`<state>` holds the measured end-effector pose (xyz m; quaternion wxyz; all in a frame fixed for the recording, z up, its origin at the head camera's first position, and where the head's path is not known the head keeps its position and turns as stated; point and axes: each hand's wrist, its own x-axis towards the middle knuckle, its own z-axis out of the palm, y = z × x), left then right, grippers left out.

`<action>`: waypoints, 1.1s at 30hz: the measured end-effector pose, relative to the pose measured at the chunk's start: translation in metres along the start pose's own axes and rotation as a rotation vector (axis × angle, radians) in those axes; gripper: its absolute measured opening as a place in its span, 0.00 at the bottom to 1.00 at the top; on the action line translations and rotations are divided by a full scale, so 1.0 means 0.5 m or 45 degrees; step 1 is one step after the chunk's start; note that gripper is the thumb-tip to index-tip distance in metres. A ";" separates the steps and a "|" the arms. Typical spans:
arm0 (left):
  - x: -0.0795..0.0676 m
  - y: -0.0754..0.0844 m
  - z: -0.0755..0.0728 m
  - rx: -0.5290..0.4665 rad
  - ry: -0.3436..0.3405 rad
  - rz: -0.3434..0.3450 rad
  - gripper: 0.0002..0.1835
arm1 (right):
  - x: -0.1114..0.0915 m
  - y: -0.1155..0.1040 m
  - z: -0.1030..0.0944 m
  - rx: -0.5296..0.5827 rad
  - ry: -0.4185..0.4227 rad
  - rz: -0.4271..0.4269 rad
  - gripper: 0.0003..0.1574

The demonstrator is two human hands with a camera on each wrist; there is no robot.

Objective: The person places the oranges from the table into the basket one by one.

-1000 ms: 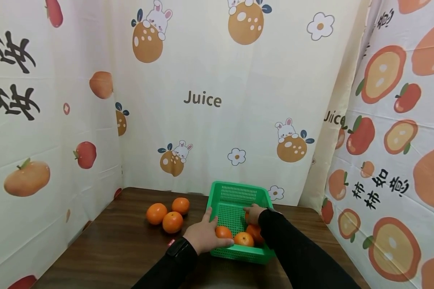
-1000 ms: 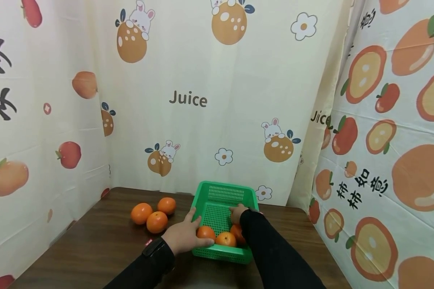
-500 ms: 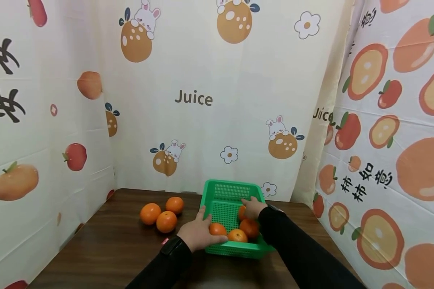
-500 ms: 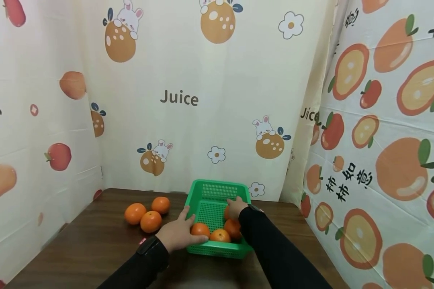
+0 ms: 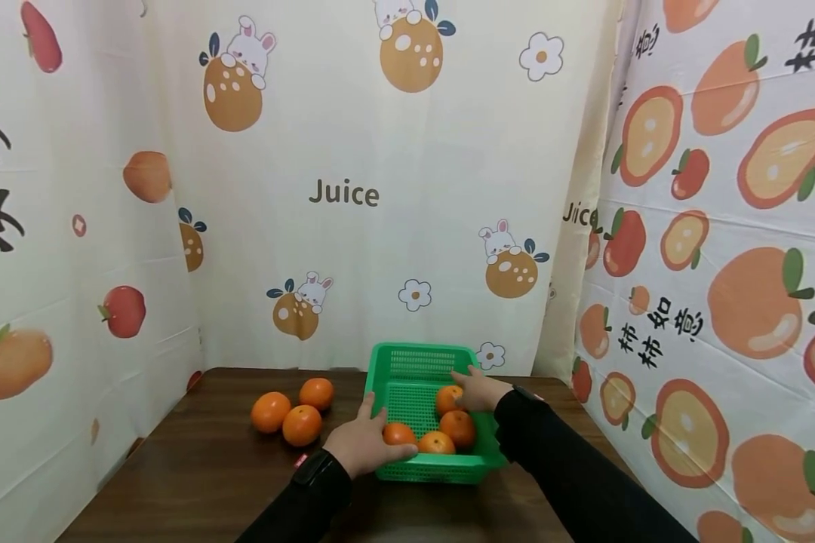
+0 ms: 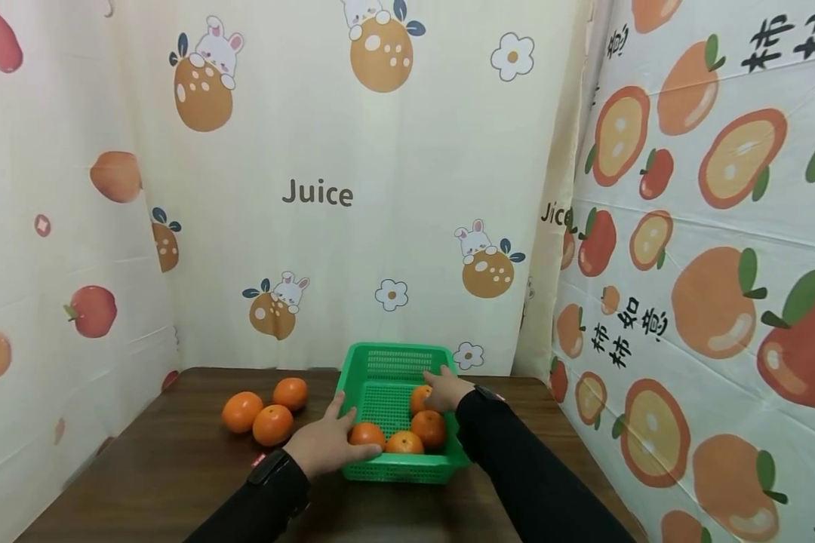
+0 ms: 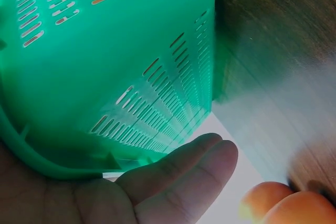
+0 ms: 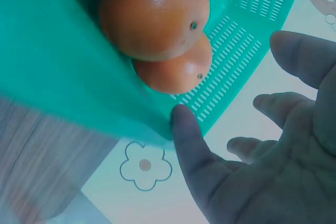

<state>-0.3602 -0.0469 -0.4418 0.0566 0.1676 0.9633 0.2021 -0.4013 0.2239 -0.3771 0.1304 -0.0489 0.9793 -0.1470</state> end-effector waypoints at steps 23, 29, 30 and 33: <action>0.006 -0.002 0.012 -0.039 0.042 -0.011 0.58 | -0.073 0.090 0.173 0.462 0.458 -0.132 0.59; 0.002 -0.003 0.021 -0.030 0.052 -0.009 0.58 | -0.080 0.088 0.182 0.443 0.425 -0.037 0.64; 0.002 -0.001 0.020 -0.029 0.057 -0.011 0.58 | -0.082 0.087 0.179 0.440 0.419 -0.035 0.65; -0.001 0.003 0.014 -0.035 0.073 -0.007 0.58 | -0.085 0.081 0.170 0.436 0.414 -0.026 0.66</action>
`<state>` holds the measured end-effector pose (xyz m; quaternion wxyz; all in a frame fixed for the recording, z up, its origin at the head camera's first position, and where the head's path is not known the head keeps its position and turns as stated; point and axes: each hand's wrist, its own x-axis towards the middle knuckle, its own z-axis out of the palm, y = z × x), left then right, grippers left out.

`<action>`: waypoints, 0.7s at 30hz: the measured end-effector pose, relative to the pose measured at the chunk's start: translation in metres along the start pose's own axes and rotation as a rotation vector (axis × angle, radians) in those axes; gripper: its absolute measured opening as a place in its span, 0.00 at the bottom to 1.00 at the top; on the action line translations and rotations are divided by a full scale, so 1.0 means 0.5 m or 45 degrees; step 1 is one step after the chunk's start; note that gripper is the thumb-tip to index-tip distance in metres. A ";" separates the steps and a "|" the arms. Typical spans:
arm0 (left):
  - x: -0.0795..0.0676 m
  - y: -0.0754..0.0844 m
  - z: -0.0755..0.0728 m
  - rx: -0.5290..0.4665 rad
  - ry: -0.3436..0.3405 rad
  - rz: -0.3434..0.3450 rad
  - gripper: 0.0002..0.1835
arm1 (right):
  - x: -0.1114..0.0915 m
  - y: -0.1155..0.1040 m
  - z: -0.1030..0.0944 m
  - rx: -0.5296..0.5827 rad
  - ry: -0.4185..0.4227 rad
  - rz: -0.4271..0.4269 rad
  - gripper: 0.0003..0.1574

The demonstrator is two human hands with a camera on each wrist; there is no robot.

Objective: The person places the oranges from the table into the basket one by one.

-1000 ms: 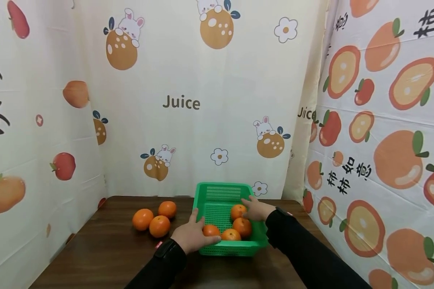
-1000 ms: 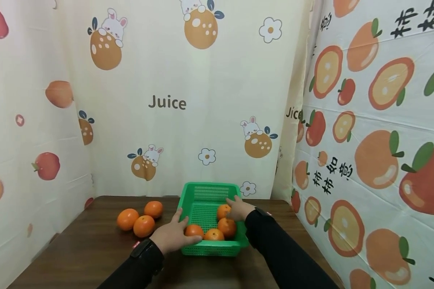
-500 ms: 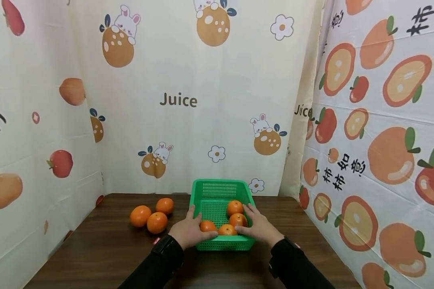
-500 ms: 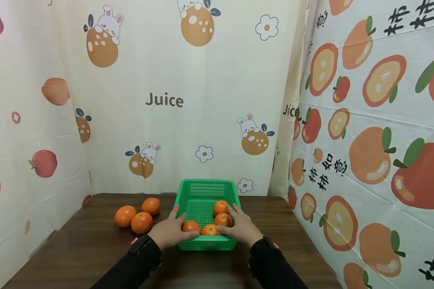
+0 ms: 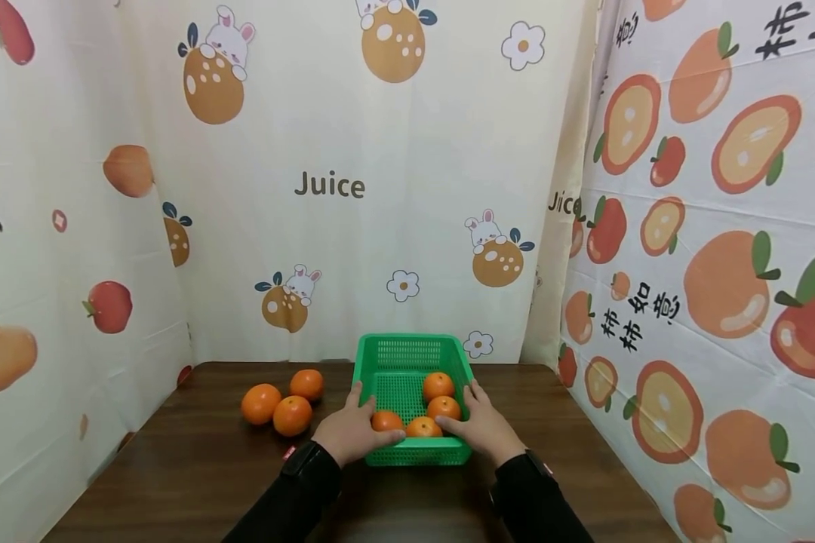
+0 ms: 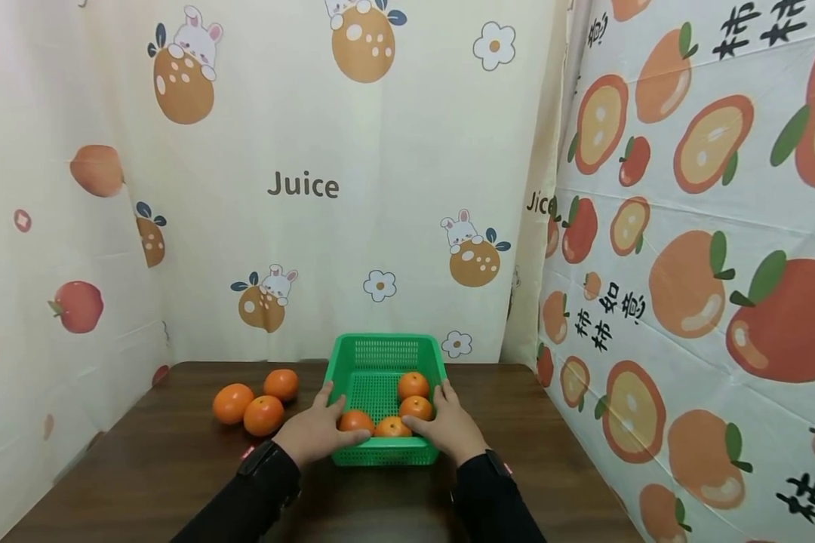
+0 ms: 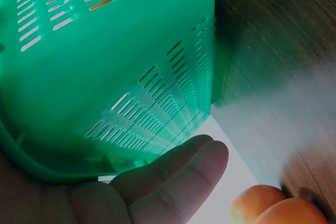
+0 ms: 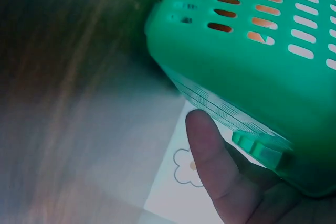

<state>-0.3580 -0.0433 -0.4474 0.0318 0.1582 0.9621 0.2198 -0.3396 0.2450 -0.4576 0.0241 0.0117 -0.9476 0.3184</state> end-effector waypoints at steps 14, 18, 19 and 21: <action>0.010 -0.002 0.007 -0.083 0.040 0.026 0.57 | 0.001 -0.009 -0.013 -0.027 -0.017 0.030 0.66; 0.009 -0.003 0.013 -0.112 0.046 0.016 0.57 | -0.001 -0.010 -0.016 -0.032 -0.023 0.044 0.67; 0.008 -0.003 0.014 -0.110 0.050 0.011 0.57 | -0.001 -0.010 -0.015 -0.031 -0.027 0.046 0.67; 0.004 -0.004 0.016 -0.098 0.063 0.002 0.57 | -0.002 -0.010 -0.012 -0.021 -0.039 0.053 0.67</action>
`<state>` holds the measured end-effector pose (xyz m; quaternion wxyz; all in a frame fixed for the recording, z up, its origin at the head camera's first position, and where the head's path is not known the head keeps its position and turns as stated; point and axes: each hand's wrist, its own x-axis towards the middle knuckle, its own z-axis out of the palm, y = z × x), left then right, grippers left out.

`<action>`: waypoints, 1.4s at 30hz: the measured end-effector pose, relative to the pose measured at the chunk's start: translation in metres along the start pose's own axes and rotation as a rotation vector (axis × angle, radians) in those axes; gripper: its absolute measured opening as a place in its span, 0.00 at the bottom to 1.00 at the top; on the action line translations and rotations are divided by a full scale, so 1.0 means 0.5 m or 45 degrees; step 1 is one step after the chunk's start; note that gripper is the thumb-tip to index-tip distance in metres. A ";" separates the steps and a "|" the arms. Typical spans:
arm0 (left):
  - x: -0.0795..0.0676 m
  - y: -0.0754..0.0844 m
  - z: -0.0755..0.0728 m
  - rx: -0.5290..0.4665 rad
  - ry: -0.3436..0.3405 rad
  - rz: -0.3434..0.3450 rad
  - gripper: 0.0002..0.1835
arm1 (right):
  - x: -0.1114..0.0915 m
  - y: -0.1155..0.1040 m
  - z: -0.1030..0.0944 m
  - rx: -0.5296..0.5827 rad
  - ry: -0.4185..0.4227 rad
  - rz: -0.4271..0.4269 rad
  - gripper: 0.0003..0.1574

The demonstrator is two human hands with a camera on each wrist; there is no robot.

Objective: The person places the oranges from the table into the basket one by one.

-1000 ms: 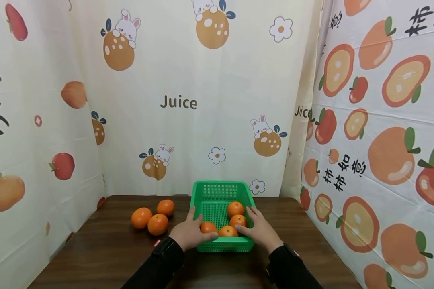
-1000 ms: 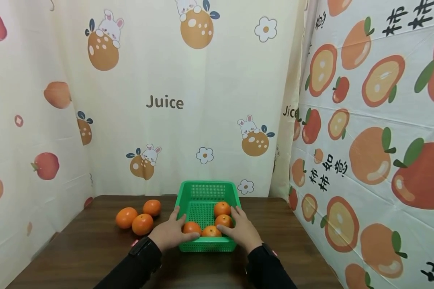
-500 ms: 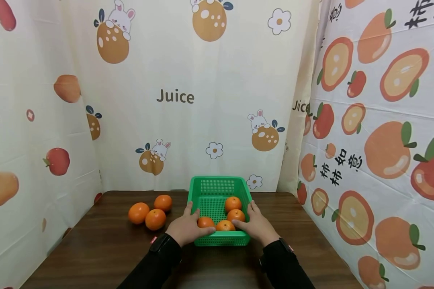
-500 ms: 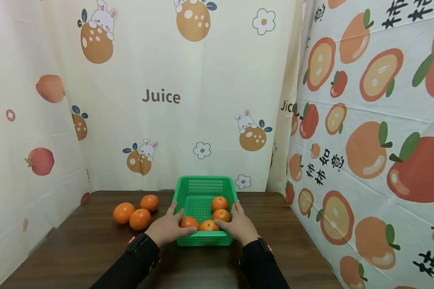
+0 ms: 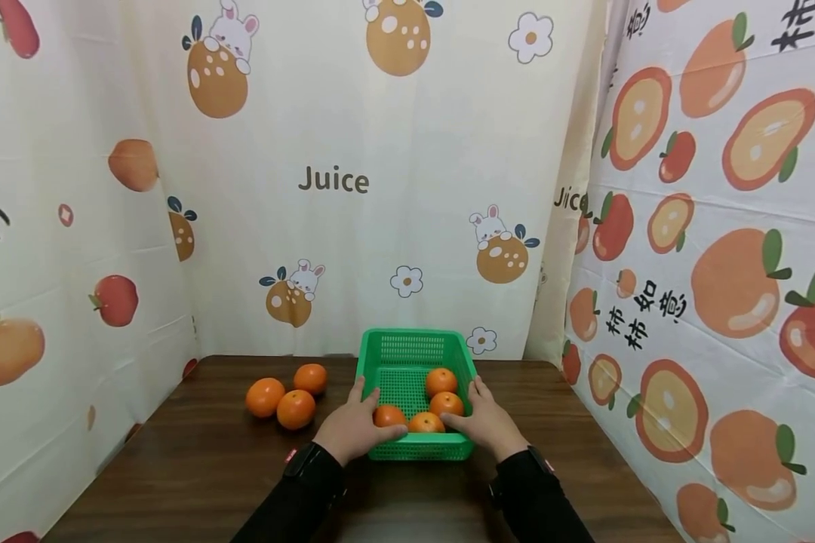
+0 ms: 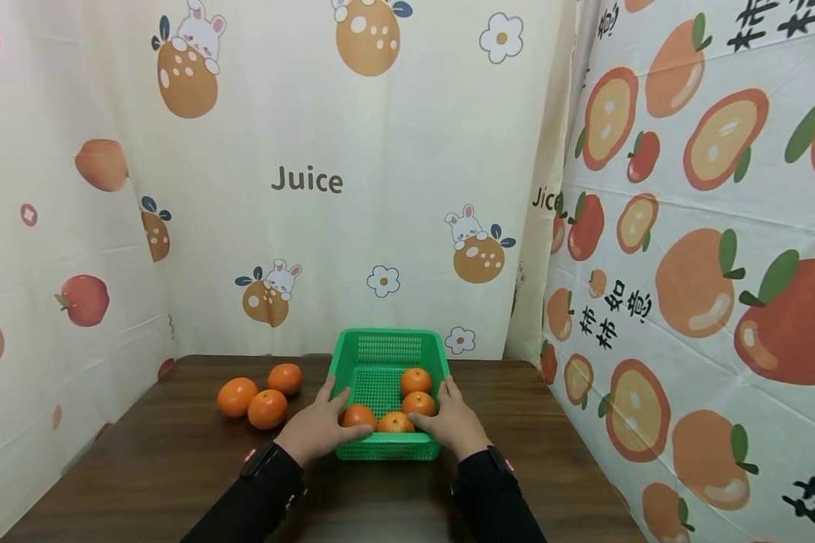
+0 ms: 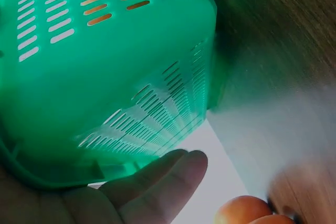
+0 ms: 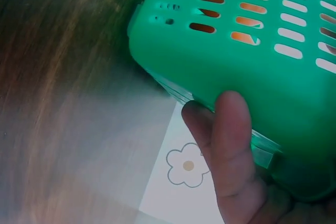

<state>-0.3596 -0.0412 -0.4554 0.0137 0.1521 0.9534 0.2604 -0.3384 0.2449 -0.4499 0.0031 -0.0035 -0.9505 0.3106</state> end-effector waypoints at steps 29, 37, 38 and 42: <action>-0.027 -0.153 -0.081 0.164 0.512 -0.035 0.29 | 0.002 -0.005 -0.001 0.022 0.007 0.035 0.67; -0.024 -0.180 -0.078 0.239 0.353 -0.120 0.30 | 0.008 -0.003 0.001 0.018 -0.002 0.044 0.67; -0.024 -0.182 -0.078 0.252 0.340 -0.122 0.30 | 0.009 -0.002 0.001 0.018 -0.003 0.045 0.67; -0.023 -0.196 -0.074 0.297 0.341 -0.109 0.26 | 0.014 0.002 0.004 0.007 -0.007 0.051 0.67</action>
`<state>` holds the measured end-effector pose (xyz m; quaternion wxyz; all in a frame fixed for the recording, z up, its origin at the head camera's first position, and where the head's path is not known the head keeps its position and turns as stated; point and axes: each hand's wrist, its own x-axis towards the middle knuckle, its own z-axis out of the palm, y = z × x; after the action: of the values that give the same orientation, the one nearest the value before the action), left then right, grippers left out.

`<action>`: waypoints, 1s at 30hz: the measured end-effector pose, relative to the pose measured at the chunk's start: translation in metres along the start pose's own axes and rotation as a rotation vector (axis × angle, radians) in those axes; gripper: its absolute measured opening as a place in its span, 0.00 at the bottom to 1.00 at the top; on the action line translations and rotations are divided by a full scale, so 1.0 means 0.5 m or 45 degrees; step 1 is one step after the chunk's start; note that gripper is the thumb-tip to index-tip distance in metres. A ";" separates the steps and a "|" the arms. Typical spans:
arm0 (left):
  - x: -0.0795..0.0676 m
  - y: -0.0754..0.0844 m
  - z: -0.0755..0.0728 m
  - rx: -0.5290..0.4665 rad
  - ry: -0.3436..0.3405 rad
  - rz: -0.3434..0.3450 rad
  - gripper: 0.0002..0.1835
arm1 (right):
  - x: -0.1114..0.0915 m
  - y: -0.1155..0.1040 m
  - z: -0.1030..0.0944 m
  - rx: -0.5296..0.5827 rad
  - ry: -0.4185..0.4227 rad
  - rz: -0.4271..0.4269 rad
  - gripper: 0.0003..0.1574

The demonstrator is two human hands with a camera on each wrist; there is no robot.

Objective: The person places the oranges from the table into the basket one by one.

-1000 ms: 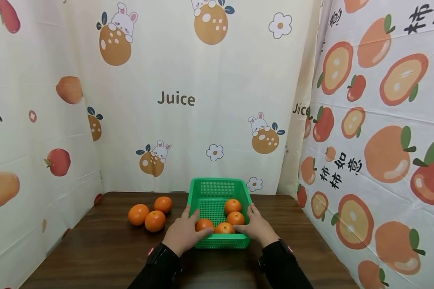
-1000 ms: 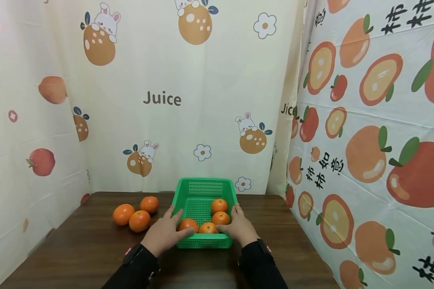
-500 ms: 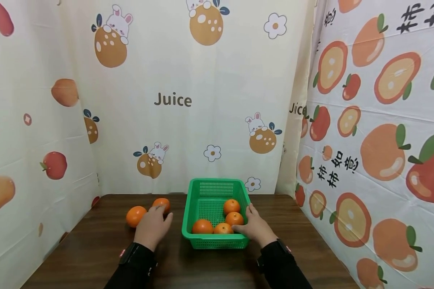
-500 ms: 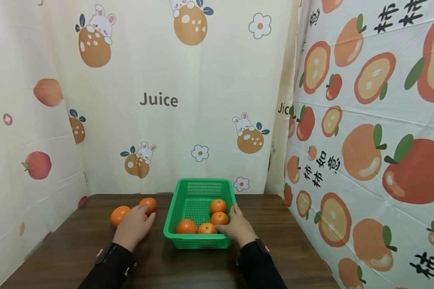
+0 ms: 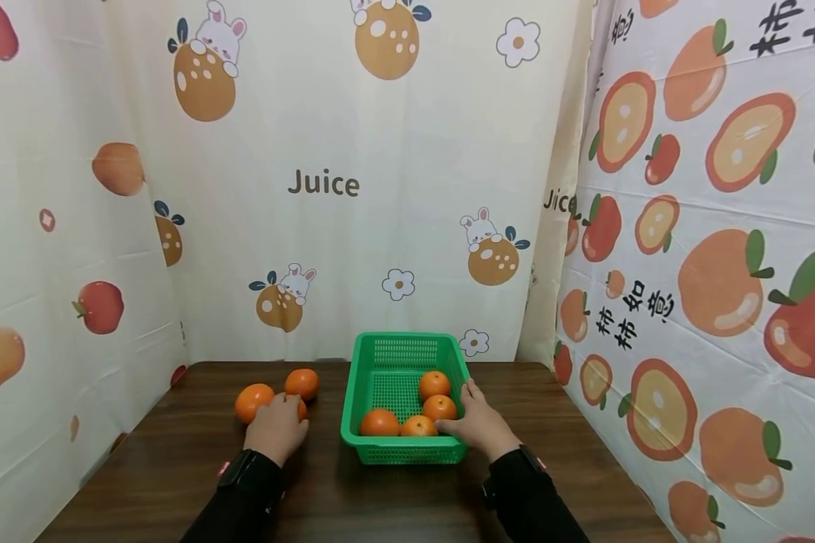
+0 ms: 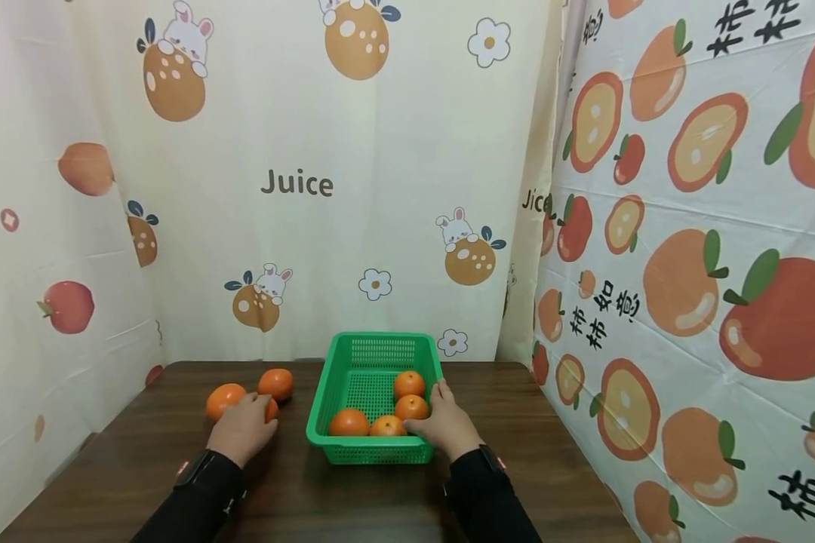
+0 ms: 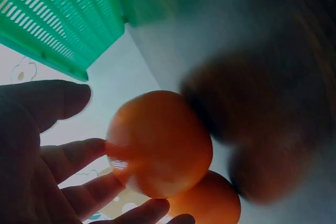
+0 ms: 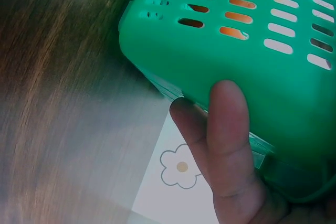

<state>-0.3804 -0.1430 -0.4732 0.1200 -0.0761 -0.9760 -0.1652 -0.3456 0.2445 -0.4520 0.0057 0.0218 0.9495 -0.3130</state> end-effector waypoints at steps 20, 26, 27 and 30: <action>0.045 -0.027 0.007 0.006 -0.093 0.032 0.29 | -0.007 -0.004 -0.002 -0.015 0.024 -0.011 0.63; 0.048 -0.026 0.001 -0.018 -0.165 0.047 0.34 | -0.010 -0.002 -0.002 -0.034 0.020 -0.015 0.64; 0.048 -0.026 0.002 -0.019 -0.185 0.040 0.35 | -0.011 -0.002 0.000 -0.030 0.019 -0.012 0.64; 0.047 -0.024 0.002 -0.064 -0.270 0.005 0.40 | -0.014 -0.003 0.000 -0.023 0.019 -0.022 0.64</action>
<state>-0.4052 -0.1513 -0.4714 0.0143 -0.0980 -0.9786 -0.1804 -0.3385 0.2429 -0.4507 -0.0041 0.0160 0.9524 -0.3045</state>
